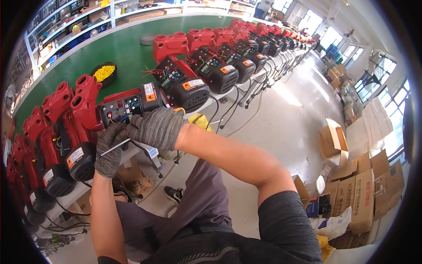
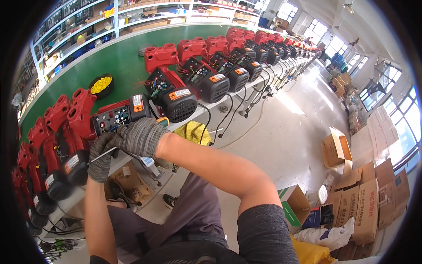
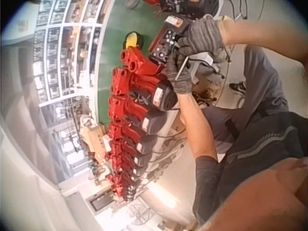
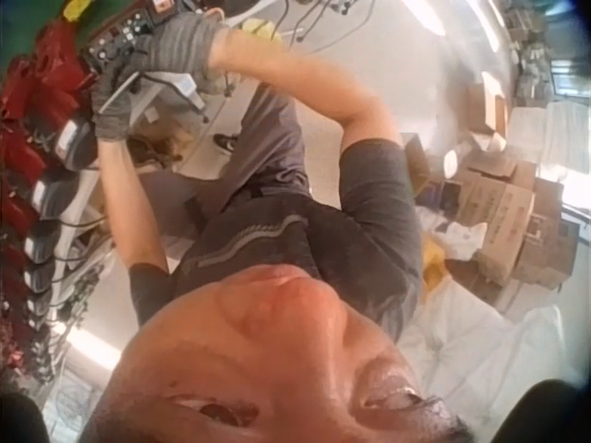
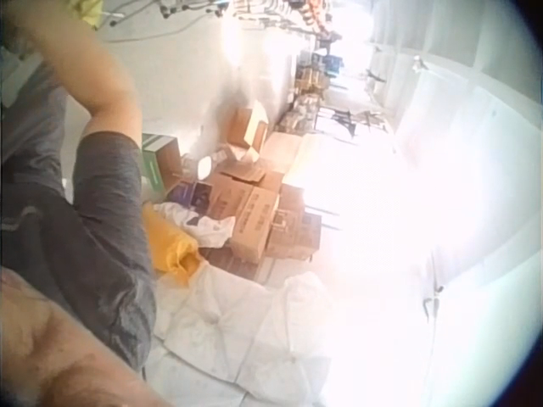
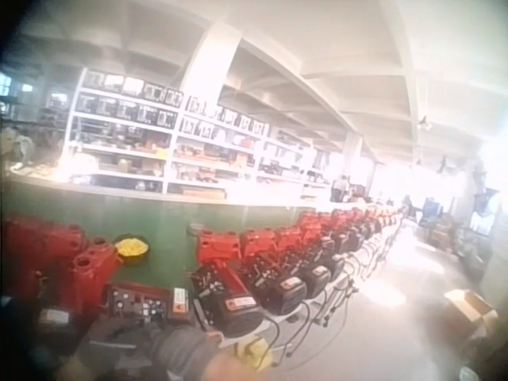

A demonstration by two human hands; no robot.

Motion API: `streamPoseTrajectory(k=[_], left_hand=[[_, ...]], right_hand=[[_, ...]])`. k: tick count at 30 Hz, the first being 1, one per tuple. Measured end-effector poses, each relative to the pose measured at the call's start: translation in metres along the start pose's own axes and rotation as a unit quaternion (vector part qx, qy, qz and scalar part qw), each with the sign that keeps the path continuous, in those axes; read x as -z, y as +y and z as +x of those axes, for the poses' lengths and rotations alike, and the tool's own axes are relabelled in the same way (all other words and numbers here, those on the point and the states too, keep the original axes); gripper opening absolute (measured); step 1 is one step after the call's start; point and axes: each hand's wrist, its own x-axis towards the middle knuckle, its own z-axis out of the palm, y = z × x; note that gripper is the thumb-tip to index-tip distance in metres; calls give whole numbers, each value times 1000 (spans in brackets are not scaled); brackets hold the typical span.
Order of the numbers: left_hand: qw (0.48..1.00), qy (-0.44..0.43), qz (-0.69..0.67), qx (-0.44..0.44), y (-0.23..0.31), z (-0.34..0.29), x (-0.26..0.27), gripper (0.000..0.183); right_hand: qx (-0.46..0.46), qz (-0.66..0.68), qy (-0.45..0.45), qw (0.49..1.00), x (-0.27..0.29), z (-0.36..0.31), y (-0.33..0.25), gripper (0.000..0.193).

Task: The person assembles components of hydraulic tools by inserting small yellow pins and colorful wires into the tool housings, then using a screwdriver to secure screws into the electronic control panels.

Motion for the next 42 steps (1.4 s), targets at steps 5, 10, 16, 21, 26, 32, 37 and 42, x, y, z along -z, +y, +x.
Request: streamPoseTrajectory(k=[5,10,16,21,26,32,37,42], left_hand=[[999,14,39,-17,0,-3,-2,13],[995,35,83,-41,7,-10,-11,11],[992,10,85,-98,4,-7,-4,18],[1000,-7,-10,-25,-8,0,2,21],[999,-10,-43,-27,-2,-1,0,15],[999,-15,-45,15,-2,2,1,17],[998,28,-49,-28,3,-3,-17,14],[994,82,56,-47,6,-15,-8,15]], right_hand=[[-112,106,-26,988,-3,6,-16,24],[-379,527,88,755,-41,5,-44,23],[-328,334,126,875,-27,-3,-49,29],[-122,88,20,988,-11,2,-17,38],[-16,49,-7,999,0,9,-9,26],[-45,51,-15,998,3,12,-7,22],[-255,176,24,950,-24,7,-28,19],[-437,481,148,746,-38,17,-63,22]])
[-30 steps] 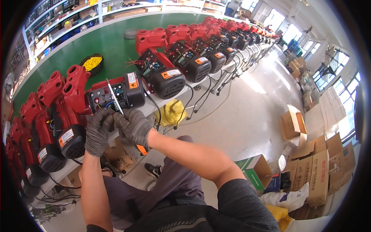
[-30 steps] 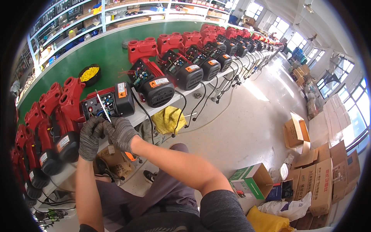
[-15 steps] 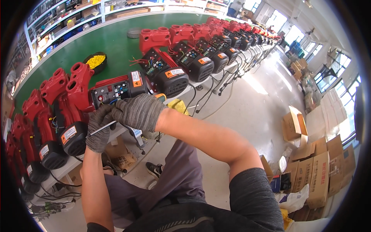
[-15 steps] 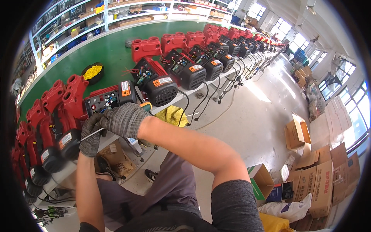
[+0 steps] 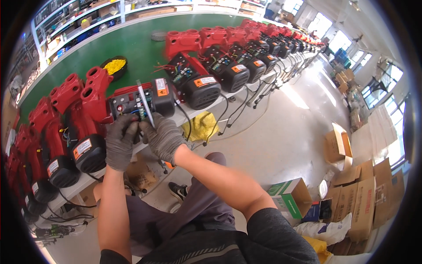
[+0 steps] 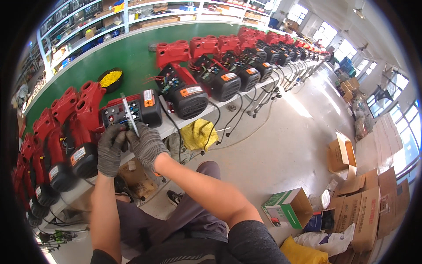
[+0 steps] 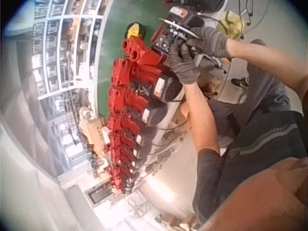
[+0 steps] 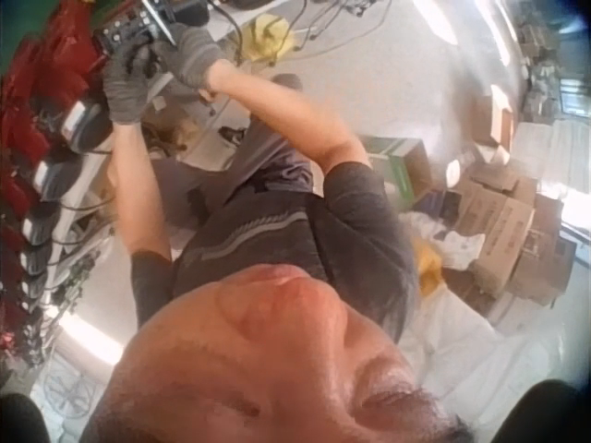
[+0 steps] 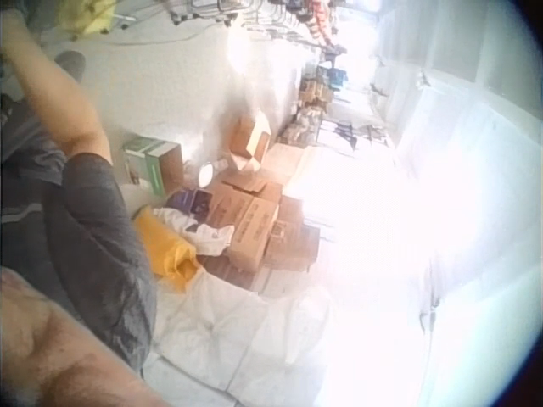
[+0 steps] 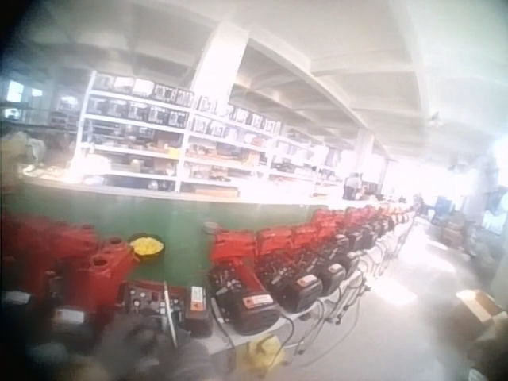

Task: The person assembles components of hydraulic tools by inserting small yellow pins and colorful wires into the tool housings, then using a screwdriver to secure screws into the electronic control panels.

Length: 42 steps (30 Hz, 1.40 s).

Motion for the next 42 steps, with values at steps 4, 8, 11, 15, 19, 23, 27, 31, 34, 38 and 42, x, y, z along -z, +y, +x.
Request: streamPoseTrajectory(k=[4,8,11,15,19,23,27,31,34,38,42], left_hand=[[964,49,176,-193,2,7,-15,18],[992,41,94,-66,9,5,-21,19],[995,82,42,-34,3,3,-26,19],[990,118,66,-44,2,3,-26,18],[976,142,143,-82,8,1,-31,18],[965,184,164,-94,6,-1,-37,18],[963,201,159,-78,10,-2,-47,17],[954,209,179,-118,9,-3,-45,17],[957,206,172,-109,7,2,-41,17],[965,193,159,-82,4,4,-40,17],[973,189,112,-70,3,5,-44,16]], right_hand=[[-181,300,0,937,7,-11,-9,21],[-199,322,-7,925,24,-18,-20,30],[-162,309,14,937,40,-43,-6,34],[-234,282,-1,930,58,-90,5,29],[-269,319,18,909,84,-112,13,28],[-186,467,45,864,102,-117,-15,27],[-295,517,7,803,54,-187,35,42],[-322,309,-81,891,54,-204,18,45],[-161,269,-73,947,82,-217,63,62],[-128,90,-185,970,106,-208,13,73],[-52,-148,-158,975,120,-201,-10,44]])
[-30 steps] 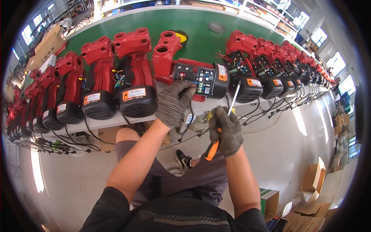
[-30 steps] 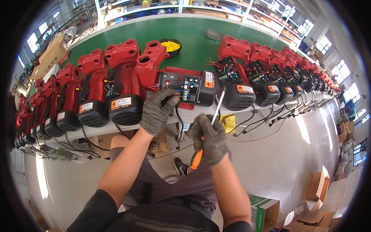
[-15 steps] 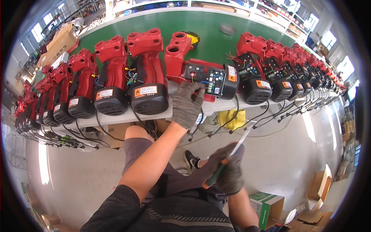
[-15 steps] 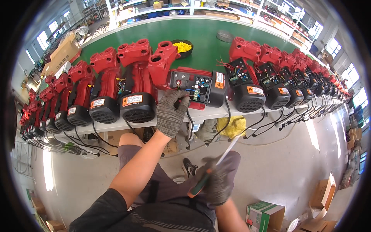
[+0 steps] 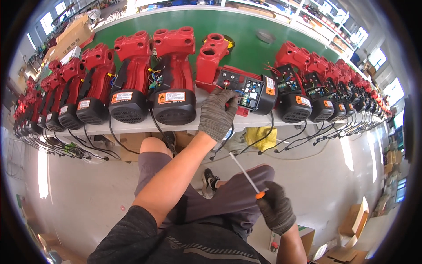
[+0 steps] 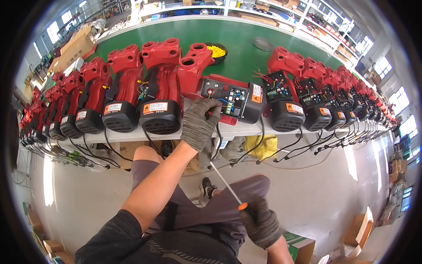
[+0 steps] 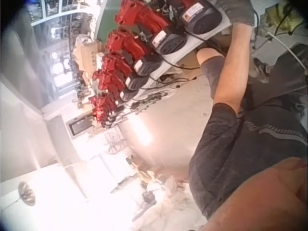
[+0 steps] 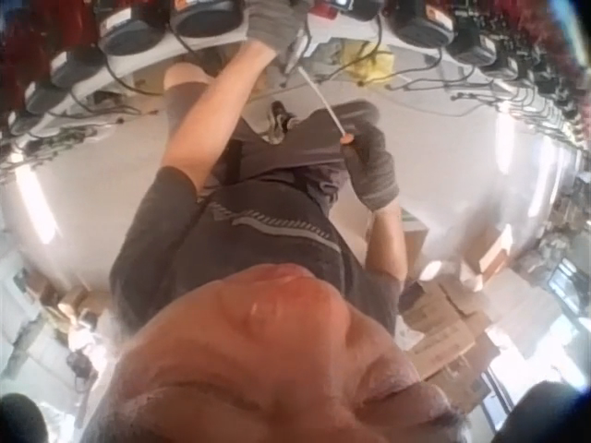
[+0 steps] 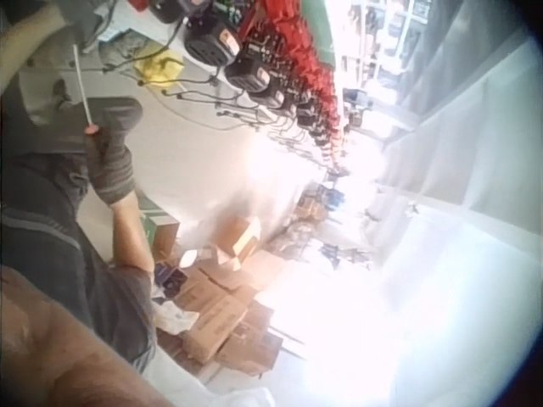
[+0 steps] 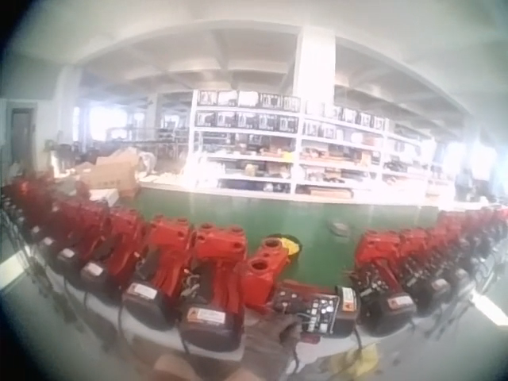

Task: The person assembles components of hydraulic tools by inserting small yellow pins and colorful wires into the tool housings, then using a screwdriver to secure screws into the electronic control panels.

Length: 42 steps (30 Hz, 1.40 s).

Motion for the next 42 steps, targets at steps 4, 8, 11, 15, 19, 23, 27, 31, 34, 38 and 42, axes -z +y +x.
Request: streamPoseTrajectory(k=[4,8,11,15,19,23,27,31,34,38,42], left_hand=[[999,13,34,-13,-3,1,0,15],[998,41,36,-41,-6,0,4,16],[998,31,26,-44,-6,2,1,17],[999,19,9,-49,-7,1,4,18],[997,26,23,-73,-6,1,3,18],[994,35,28,-104,-10,1,4,17],[998,18,12,-67,-9,0,3,15],[995,35,28,-92,-10,1,3,14],[991,48,43,-120,-17,2,-1,13],[991,45,44,-118,-15,1,-1,13],[992,45,46,-109,-15,1,0,14]], right_hand=[[113,-85,126,982,50,20,-31,33],[185,-189,260,929,77,31,-68,42],[216,-11,396,892,68,42,-76,42],[325,-5,440,837,35,87,-93,38],[328,1,412,850,16,111,-96,37],[335,2,394,856,13,123,-91,39],[333,-8,392,858,11,126,-90,39],[332,-6,396,856,9,127,-90,38],[332,-22,391,858,9,127,-90,38],[325,-15,401,857,8,128,-89,38],[339,-41,391,855,7,127,-90,39]])
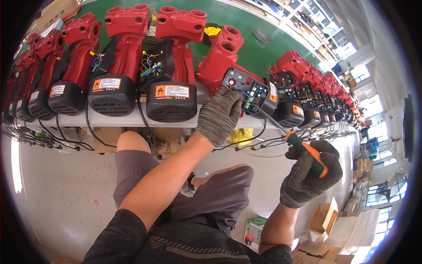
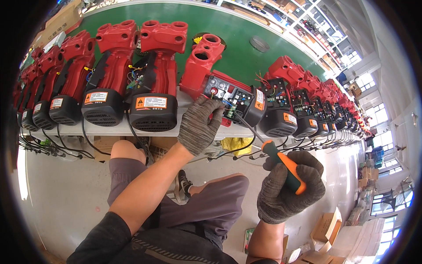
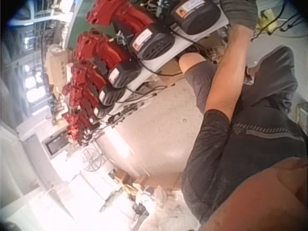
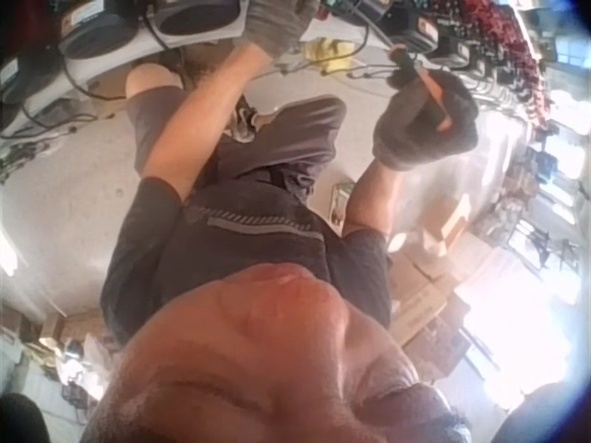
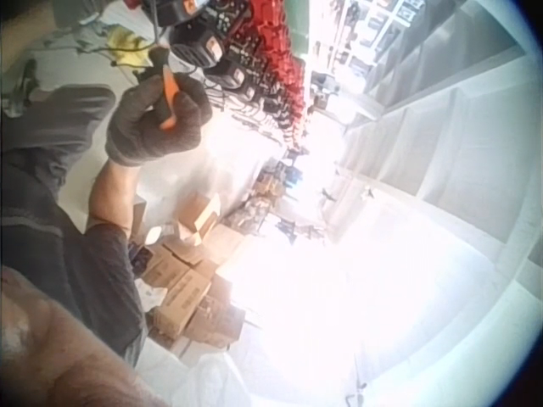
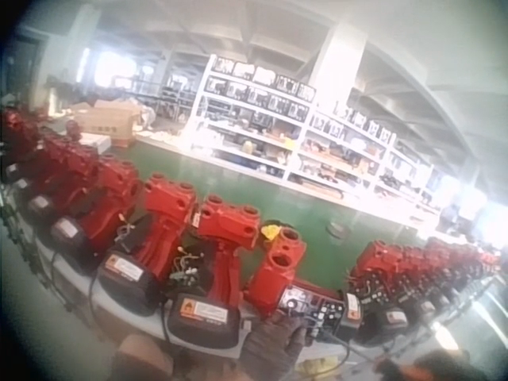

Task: The person assembles components of hydraulic tools by inserting small yellow pins and colorful wires into the tool housings, then using a screwdriver to secure screws into the electronic control panels.

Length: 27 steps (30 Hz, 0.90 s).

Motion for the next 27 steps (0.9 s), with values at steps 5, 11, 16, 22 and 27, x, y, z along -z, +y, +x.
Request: streamPoseTrajectory(k=[5,11,16,22,27], left_hand=[[999,19,10,-27,-1,-1,-1,14],[1000,-1,0,-3,-2,-1,-1,14],[1000,9,5,-15,-2,-2,-2,14],[1000,-11,-7,19,4,1,3,15],[999,-19,-8,37,5,1,4,16]], right_hand=[[-1,-5,3,1000,0,0,1,39],[1,5,10,1000,0,0,-4,38],[-7,-2,9,1000,0,-2,2,41],[68,-135,-83,985,4,11,-16,32],[145,-263,-204,932,10,49,-51,20]])
